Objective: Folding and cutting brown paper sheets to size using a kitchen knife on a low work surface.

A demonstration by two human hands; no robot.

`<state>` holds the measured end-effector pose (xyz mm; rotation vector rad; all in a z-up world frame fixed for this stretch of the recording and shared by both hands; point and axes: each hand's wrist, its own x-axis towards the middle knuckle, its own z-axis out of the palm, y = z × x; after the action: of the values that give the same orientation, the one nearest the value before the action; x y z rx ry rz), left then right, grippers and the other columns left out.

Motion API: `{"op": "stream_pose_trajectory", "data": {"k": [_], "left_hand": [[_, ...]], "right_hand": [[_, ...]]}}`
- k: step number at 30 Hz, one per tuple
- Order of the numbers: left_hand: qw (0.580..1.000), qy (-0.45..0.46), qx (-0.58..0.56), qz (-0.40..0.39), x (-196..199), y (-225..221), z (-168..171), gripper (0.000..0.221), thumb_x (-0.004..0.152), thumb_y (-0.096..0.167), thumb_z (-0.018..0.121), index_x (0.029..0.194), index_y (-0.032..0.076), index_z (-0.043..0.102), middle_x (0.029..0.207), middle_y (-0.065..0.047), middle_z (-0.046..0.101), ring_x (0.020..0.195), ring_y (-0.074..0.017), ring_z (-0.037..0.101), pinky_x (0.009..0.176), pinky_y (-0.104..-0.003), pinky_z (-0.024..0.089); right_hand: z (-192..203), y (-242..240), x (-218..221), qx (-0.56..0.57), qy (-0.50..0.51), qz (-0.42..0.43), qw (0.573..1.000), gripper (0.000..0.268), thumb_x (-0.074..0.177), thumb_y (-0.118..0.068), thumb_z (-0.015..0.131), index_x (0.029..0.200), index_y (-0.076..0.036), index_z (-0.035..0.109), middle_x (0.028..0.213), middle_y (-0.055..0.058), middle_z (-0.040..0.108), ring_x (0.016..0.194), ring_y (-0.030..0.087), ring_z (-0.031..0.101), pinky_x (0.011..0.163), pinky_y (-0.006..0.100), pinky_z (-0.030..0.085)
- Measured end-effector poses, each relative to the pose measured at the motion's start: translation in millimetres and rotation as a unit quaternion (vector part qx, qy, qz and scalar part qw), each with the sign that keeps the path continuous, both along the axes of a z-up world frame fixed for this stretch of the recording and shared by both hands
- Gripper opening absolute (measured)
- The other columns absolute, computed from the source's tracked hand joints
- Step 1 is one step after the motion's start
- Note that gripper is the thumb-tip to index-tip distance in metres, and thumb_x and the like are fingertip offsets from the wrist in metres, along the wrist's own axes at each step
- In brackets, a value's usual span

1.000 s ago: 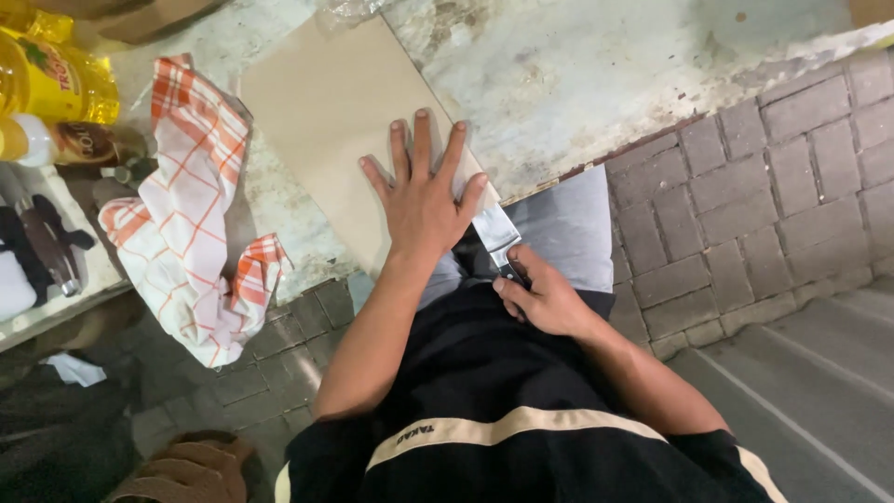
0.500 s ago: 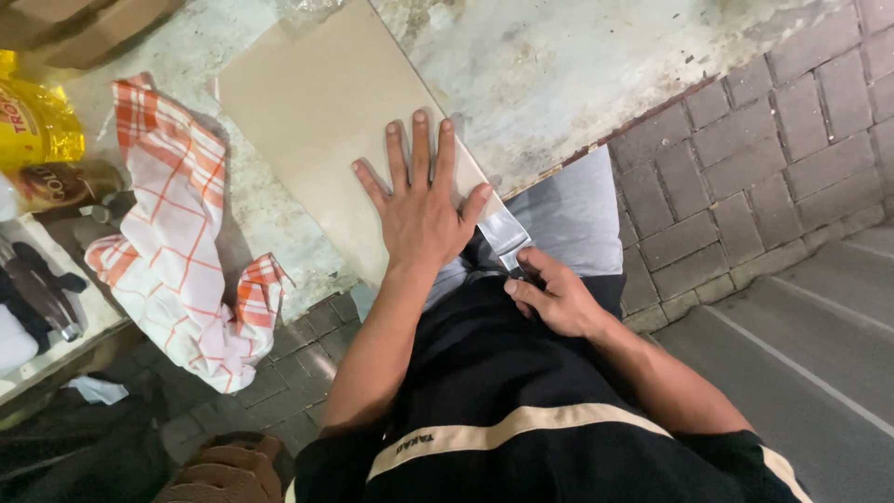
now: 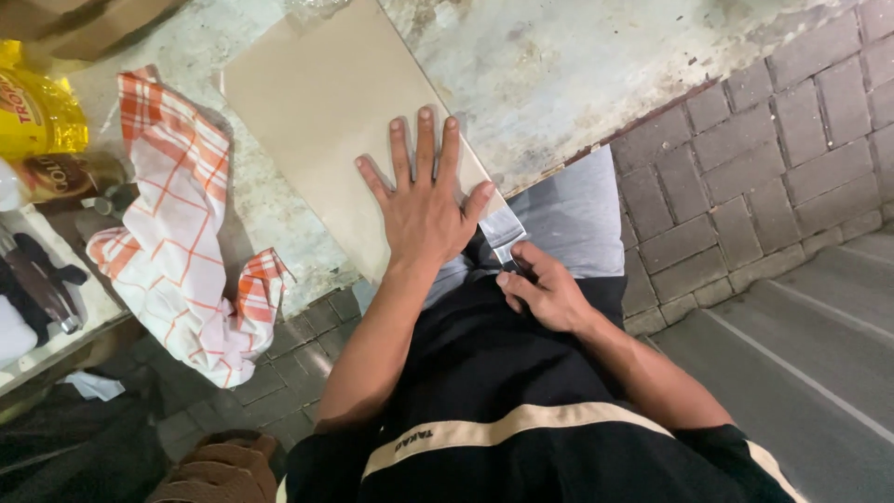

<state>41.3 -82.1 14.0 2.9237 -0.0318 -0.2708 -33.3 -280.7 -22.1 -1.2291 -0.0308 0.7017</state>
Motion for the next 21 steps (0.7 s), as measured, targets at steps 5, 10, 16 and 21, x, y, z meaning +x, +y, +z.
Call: {"op": "stream_pose_trajectory", "data": {"k": [5, 10, 16, 21], "left_hand": [[1.0, 0.004, -0.003, -0.001, -0.5, 0.6, 0.0, 0.079, 0.1, 0.068, 0.029, 0.161, 0.02, 0.014, 0.167, -0.01, 0.007, 0.151, -0.038, -0.005, 0.108, -0.074, -0.01], [1.0, -0.012, -0.011, 0.0, -1.1, 0.1, -2.0, 0.079, 0.1, 0.068, 0.028, 0.16, 0.019, 0.016, 0.167, -0.011, 0.008, 0.151, -0.0387, -0.004, 0.107, -0.074, -0.011], [1.0, -0.007, -0.01, 0.004, -2.1, -0.3, -1.0, 0.079, 0.1, 0.068, 0.028, 0.16, 0.02, 0.017, 0.167, -0.01, 0.007, 0.151, -0.0381, -0.004, 0.107, -0.074, -0.011], [1.0, 0.017, -0.012, 0.003, -0.7, -0.2, 0.0, 0.08, 0.099, 0.068, 0.03, 0.16, 0.019, 0.015, 0.167, -0.009, 0.006, 0.151, -0.0381, -0.006, 0.107, -0.074, -0.012]], "right_hand": [[1.0, -22.5, -12.8, -0.027, -0.008, 0.012, 1.0, 0.013, 0.092, -0.005, 0.065, 0.102, 0.0, 0.06, 0.056, 0.009, 0.056, 0.049, 0.018, 0.06, 0.058, 0.032, 0.046], [-2.7, -16.0, -9.1, -0.041, -0.011, 0.005, 0.999, 0.01, 0.09, -0.002, 0.064, 0.099, -0.001, 0.059, 0.062, 0.012, 0.059, 0.046, 0.018, 0.061, 0.051, 0.032, 0.047], [0.8, -2.6, 3.0, -0.008, -0.007, -0.007, 1.0, 0.009, 0.093, 0.003, 0.059, 0.1, 0.001, 0.054, 0.06, 0.011, 0.055, 0.043, 0.019, 0.057, 0.047, 0.031, 0.046], [2.4, -28.7, -15.7, -0.048, 0.015, 0.009, 0.999, 0.013, 0.091, -0.005, 0.066, 0.1, 0.0, 0.059, 0.054, 0.01, 0.054, 0.043, 0.019, 0.058, 0.048, 0.031, 0.044]]}}
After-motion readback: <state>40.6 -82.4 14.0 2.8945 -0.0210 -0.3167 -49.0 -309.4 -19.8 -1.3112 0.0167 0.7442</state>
